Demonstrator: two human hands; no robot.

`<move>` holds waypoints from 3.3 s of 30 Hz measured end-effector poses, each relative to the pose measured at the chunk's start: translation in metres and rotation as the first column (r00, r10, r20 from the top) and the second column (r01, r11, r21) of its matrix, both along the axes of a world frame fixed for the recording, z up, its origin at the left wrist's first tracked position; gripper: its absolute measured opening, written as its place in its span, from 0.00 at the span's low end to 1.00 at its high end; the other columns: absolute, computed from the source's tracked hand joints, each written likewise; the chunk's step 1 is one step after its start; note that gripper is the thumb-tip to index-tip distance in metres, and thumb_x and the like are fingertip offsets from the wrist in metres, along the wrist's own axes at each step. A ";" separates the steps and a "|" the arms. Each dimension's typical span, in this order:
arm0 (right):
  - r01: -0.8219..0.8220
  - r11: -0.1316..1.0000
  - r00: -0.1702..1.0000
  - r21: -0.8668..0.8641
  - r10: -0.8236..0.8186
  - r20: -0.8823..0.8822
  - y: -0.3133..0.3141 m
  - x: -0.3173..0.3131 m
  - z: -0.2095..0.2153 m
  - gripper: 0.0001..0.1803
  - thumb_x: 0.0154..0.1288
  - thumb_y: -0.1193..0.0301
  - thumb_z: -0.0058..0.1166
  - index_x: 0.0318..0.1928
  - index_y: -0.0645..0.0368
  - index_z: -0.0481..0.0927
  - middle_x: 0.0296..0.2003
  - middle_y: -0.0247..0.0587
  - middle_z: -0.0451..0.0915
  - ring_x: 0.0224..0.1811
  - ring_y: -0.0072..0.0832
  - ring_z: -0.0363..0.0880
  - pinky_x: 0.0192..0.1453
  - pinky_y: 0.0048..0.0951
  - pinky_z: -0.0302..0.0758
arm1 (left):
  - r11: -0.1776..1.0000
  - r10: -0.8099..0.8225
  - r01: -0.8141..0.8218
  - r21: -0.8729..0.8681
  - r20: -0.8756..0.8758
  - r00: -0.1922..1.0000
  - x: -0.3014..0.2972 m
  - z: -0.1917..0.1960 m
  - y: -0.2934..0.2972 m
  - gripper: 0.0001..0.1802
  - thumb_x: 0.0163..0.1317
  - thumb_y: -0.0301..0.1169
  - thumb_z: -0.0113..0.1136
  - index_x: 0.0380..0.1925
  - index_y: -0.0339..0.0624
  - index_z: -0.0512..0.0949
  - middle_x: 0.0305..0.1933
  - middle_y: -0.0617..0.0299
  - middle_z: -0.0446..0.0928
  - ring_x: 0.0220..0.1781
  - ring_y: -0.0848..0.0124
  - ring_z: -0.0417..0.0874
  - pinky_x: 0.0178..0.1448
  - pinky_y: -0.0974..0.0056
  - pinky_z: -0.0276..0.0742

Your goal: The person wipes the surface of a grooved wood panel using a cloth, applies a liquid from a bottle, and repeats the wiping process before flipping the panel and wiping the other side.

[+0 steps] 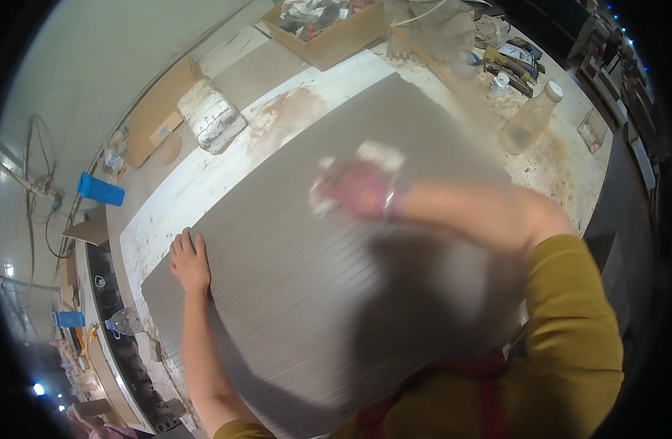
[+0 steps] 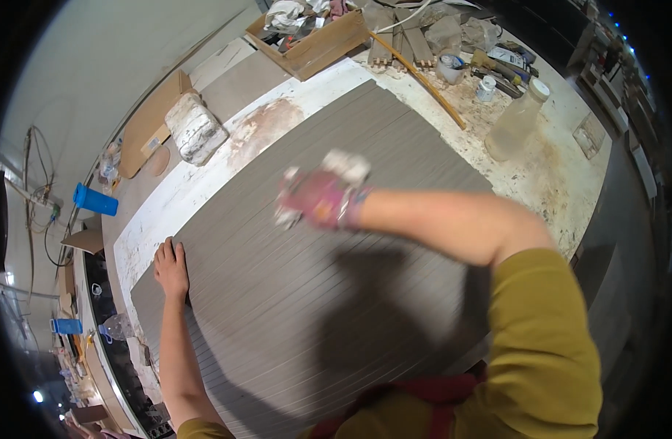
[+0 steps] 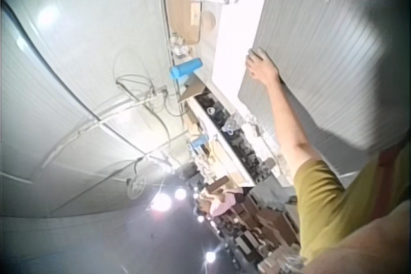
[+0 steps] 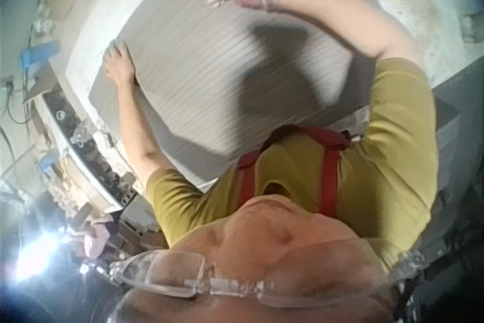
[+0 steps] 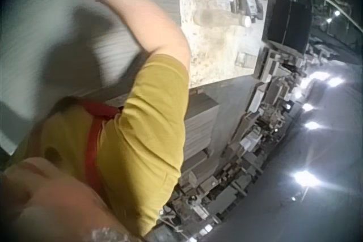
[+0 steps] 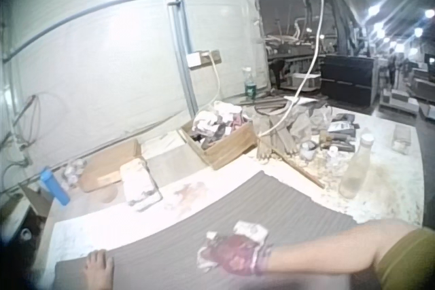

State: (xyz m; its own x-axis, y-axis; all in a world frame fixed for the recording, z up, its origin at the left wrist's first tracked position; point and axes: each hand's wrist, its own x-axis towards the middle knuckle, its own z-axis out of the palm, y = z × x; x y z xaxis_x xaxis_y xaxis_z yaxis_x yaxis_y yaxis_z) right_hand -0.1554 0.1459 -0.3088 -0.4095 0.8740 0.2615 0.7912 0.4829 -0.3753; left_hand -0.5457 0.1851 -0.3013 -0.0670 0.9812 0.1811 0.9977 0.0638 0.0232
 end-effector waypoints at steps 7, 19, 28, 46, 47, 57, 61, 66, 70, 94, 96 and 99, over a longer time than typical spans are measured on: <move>0.104 0.989 0.844 -0.104 -0.032 0.536 0.004 0.025 0.054 0.12 0.58 0.75 0.48 0.43 0.54 0.78 0.42 0.48 0.79 0.45 0.43 0.79 0.46 0.38 0.76 | 1.000 0.007 -0.007 0.026 0.017 1.000 0.002 -0.006 -0.003 0.27 0.67 0.50 0.41 0.60 0.49 0.66 0.64 0.58 0.63 0.69 0.60 0.57 0.67 0.47 0.51; -0.183 0.978 0.828 -0.103 0.209 0.521 0.014 0.020 0.040 0.12 0.62 0.70 0.46 0.42 0.58 0.79 0.42 0.55 0.79 0.41 0.44 0.80 0.42 0.42 0.77 | 0.999 0.010 -0.011 0.035 0.026 1.000 0.003 -0.005 -0.002 0.27 0.66 0.50 0.42 0.60 0.49 0.66 0.64 0.57 0.63 0.69 0.60 0.58 0.68 0.46 0.51; -0.107 0.988 0.994 -0.108 0.110 0.024 -0.013 -0.009 0.038 0.16 0.55 0.77 0.44 0.45 0.54 0.76 0.43 0.46 0.77 0.47 0.40 0.76 0.54 0.36 0.72 | 0.999 0.032 -0.032 -0.016 0.010 0.999 -0.007 -0.006 -0.005 0.27 0.66 0.51 0.42 0.61 0.52 0.65 0.65 0.58 0.62 0.69 0.60 0.57 0.68 0.46 0.50; 0.471 0.713 0.778 -0.520 -0.613 -0.136 -0.024 0.175 0.075 0.21 0.60 0.71 0.49 0.56 0.51 0.73 0.54 0.41 0.74 0.51 0.33 0.77 0.59 0.33 0.73 | 0.999 -0.018 0.019 0.039 -0.025 1.000 -0.011 -0.014 0.003 0.26 0.68 0.48 0.39 0.60 0.49 0.65 0.63 0.58 0.64 0.68 0.60 0.59 0.66 0.49 0.54; 0.591 0.712 0.779 -0.379 -0.626 0.037 -0.018 0.221 0.060 0.19 0.60 0.68 0.51 0.52 0.53 0.74 0.49 0.42 0.76 0.47 0.37 0.78 0.55 0.34 0.74 | 0.998 -0.029 0.029 0.048 -0.015 0.999 -0.004 -0.011 0.004 0.26 0.68 0.48 0.39 0.60 0.49 0.65 0.63 0.58 0.64 0.68 0.60 0.59 0.66 0.49 0.54; 0.498 0.852 0.865 0.162 -0.502 -0.018 0.008 0.240 -0.011 0.14 0.58 0.66 0.50 0.45 0.55 0.76 0.41 0.53 0.79 0.43 0.40 0.78 0.47 0.38 0.73 | 0.999 -0.030 0.031 0.043 -0.012 0.999 0.002 -0.011 0.005 0.26 0.67 0.49 0.40 0.60 0.50 0.65 0.63 0.59 0.65 0.68 0.61 0.60 0.67 0.49 0.53; 0.488 0.850 0.800 0.198 -0.527 0.286 0.014 0.248 0.056 0.14 0.62 0.63 0.49 0.43 0.58 0.77 0.37 0.51 0.80 0.38 0.43 0.80 0.44 0.39 0.73 | 1.000 0.017 -0.017 0.007 0.004 1.000 0.006 -0.002 0.001 0.26 0.67 0.49 0.41 0.60 0.50 0.66 0.63 0.59 0.65 0.68 0.62 0.60 0.67 0.49 0.53; 0.128 0.982 0.980 -0.139 -0.147 -0.135 -0.028 0.106 0.010 0.18 0.61 0.70 0.46 0.52 0.55 0.72 0.49 0.45 0.75 0.48 0.40 0.76 0.52 0.39 0.73 | 0.999 -0.012 0.012 0.035 -0.007 1.000 0.007 0.000 -0.001 0.26 0.67 0.50 0.41 0.60 0.50 0.66 0.64 0.58 0.64 0.68 0.62 0.60 0.66 0.48 0.54; -0.304 0.945 0.924 0.119 0.323 -0.207 -0.054 -0.103 -0.004 0.12 0.55 0.64 0.52 0.37 0.57 0.77 0.33 0.45 0.79 0.41 0.41 0.78 0.46 0.40 0.74 | 0.999 0.007 -0.005 0.051 -0.026 1.000 -0.020 -0.020 0.005 0.27 0.67 0.50 0.40 0.61 0.51 0.64 0.64 0.58 0.64 0.68 0.62 0.59 0.66 0.46 0.55; 0.059 0.979 -0.672 -0.195 -0.105 -0.733 -0.273 0.297 0.047 0.20 0.66 0.63 0.51 0.54 0.60 0.71 0.47 0.44 0.78 0.45 0.35 0.80 0.48 0.37 0.79 | 0.782 -0.609 0.584 0.219 0.062 0.791 0.132 0.040 -0.044 0.24 0.60 0.30 0.53 0.58 0.43 0.67 0.65 0.48 0.61 0.67 0.49 0.59 0.67 0.48 0.58; 0.121 0.970 -0.606 -0.213 -0.098 -0.789 -0.287 0.313 0.052 0.20 0.66 0.63 0.51 0.54 0.61 0.71 0.47 0.44 0.78 0.45 0.36 0.80 0.49 0.38 0.79 | 0.691 -0.722 0.697 0.191 0.176 0.669 0.202 0.050 -0.067 0.22 0.58 0.28 0.55 0.54 0.40 0.70 0.62 0.47 0.65 0.63 0.48 0.65 0.66 0.53 0.61; -0.036 0.968 -0.656 -0.249 -0.211 -0.724 -0.292 0.344 0.024 0.20 0.66 0.63 0.50 0.53 0.61 0.71 0.46 0.45 0.78 0.45 0.37 0.80 0.50 0.40 0.79 | 0.624 -0.714 0.774 0.109 0.482 0.507 0.320 0.062 -0.098 0.19 0.60 0.31 0.56 0.51 0.39 0.73 0.51 0.48 0.75 0.54 0.53 0.76 0.58 0.57 0.70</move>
State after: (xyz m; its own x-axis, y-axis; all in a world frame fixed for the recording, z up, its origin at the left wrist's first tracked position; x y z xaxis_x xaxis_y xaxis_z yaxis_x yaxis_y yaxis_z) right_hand 0.1884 -0.1461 -0.2848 0.4343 0.8963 -0.0895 -0.8196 0.3520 -0.4521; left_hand -0.2258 0.0871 -0.2398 0.6568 0.7174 0.2323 0.5469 -0.6652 0.5083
